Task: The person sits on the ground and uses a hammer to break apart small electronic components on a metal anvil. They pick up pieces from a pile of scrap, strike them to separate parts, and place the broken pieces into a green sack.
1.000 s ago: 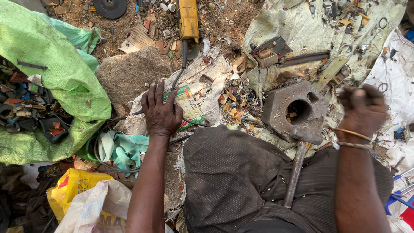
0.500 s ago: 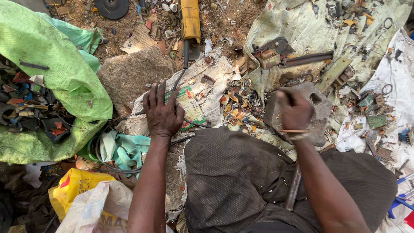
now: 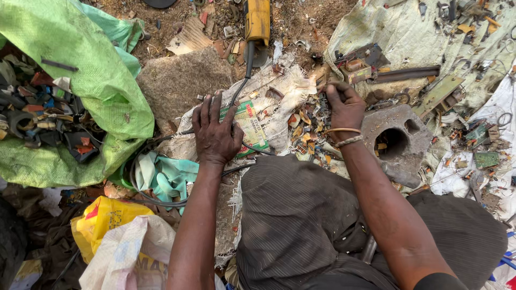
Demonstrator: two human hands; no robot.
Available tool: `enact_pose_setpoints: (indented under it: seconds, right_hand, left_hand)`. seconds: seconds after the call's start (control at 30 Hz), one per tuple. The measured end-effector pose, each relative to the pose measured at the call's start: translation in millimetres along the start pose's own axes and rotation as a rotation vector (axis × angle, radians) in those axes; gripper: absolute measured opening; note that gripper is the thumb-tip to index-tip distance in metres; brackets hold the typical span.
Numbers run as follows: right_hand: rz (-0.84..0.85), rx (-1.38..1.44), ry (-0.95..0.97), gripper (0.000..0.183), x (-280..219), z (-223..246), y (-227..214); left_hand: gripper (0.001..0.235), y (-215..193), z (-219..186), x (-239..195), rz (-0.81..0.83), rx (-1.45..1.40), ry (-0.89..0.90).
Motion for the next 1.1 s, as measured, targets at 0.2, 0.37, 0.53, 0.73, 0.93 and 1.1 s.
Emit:
enact_pose_setpoints:
  seconds: [0.2, 0.37, 0.53, 0.73, 0.93, 1.1]
  right_hand:
    - [-0.060, 0.514, 0.271, 0.007, -11.0, 26.0, -23.1]
    - [-0.010, 0.558, 0.276, 0.008, -24.8, 49.0, -25.7]
    - [-0.026, 0.461, 0.199, 0.007, -33.3, 54.7, -42.3]
    - [-0.192, 0.084, 0.053, 0.008, -30.6, 68.2, -121.0]
    - [-0.985, 0.145, 0.149, 0.012, -41.1, 115.3, -267.6]
    - [-0.454, -0.244, -0.249, 0.015, -69.2, 96.2, -218.4]
  left_hand:
    - [0.047, -0.3, -4.1, 4.3, -0.006, 0.005, -0.003]
    - [0.050, -1.0, -2.3, 3.1, -0.024, -0.005, 0.010]
    - [0.048, 2.8, -1.6, 3.9, -0.013, 0.036, 0.010]
    - [0.051, 0.7, -3.6, 4.8, -0.023, 0.009, 0.017]
    - [0.048, 4.1, -0.2, 2.0, -0.004, 0.026, 0.009]
    - [0.048, 2.2, -0.8, 5.4, -0.011, -0.004, 0.008]
Point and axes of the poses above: each hand's wrist, its own x-axis towards the middle knuckle, its own y-axis out of the palm, z = x × y, the point moved 5 cm from there along x, towards the middle knuckle, and after that the axes turned 10 degrees about -y, right-handed, at the moved point
